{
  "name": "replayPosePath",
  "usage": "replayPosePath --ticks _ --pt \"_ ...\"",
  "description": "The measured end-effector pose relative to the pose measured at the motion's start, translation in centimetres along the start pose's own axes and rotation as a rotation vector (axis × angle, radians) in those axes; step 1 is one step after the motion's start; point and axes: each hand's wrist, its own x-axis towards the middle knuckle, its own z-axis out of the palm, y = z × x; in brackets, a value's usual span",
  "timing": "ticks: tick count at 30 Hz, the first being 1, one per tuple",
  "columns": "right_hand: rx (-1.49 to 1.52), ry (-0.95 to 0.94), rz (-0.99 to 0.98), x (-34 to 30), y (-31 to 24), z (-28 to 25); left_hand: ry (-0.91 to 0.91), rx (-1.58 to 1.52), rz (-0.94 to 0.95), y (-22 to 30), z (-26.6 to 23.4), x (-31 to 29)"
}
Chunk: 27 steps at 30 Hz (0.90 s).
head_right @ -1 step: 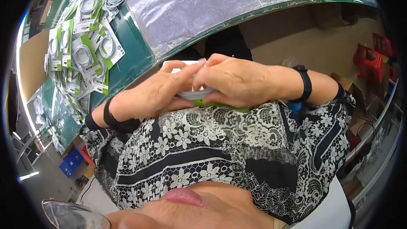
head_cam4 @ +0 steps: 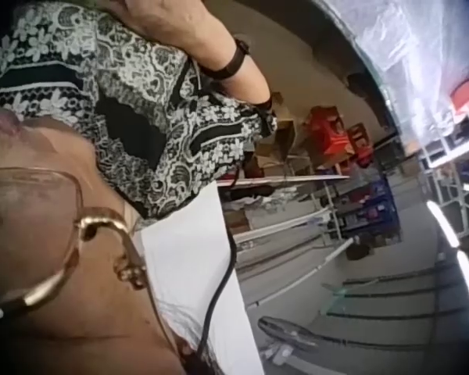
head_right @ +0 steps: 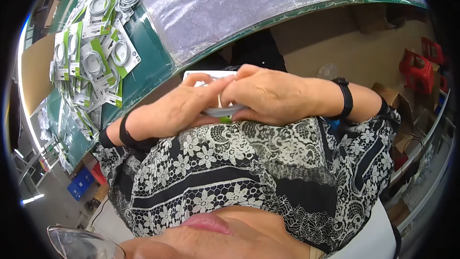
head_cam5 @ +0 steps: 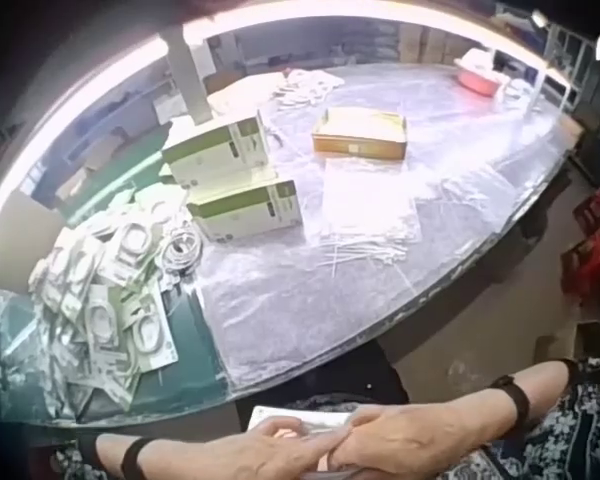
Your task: The person picks up a coiled cable and a cardboard backing, positions the cable onto the backing, and threads a plastic tie through the holes to secure it. They pull the tie tight before turning the assembled package over and setting it down.
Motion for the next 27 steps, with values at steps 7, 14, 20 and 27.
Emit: replayPosePath --ticks 7,14,20,27 --pt "-0.046 -0.012 0.098 2.3 2.5 -2.0 0.25 -0.11 -0.14 -2.8 -0.8 2.0" --pt "-0.363 0.568 0.018 4.0 4.5 -5.8 0.763 0.075 -0.083 -3.4 -4.4 -4.8" --pt "-0.528 0.626 -0.185 5.8 2.6 -4.5 0.58 -0.62 -0.177 -6.9 1.7 1.4" --pt "-0.847 0.457 -0.162 5.1 4.0 -4.0 0.927 -1.13 0.128 -7.8 1.6 3.8"
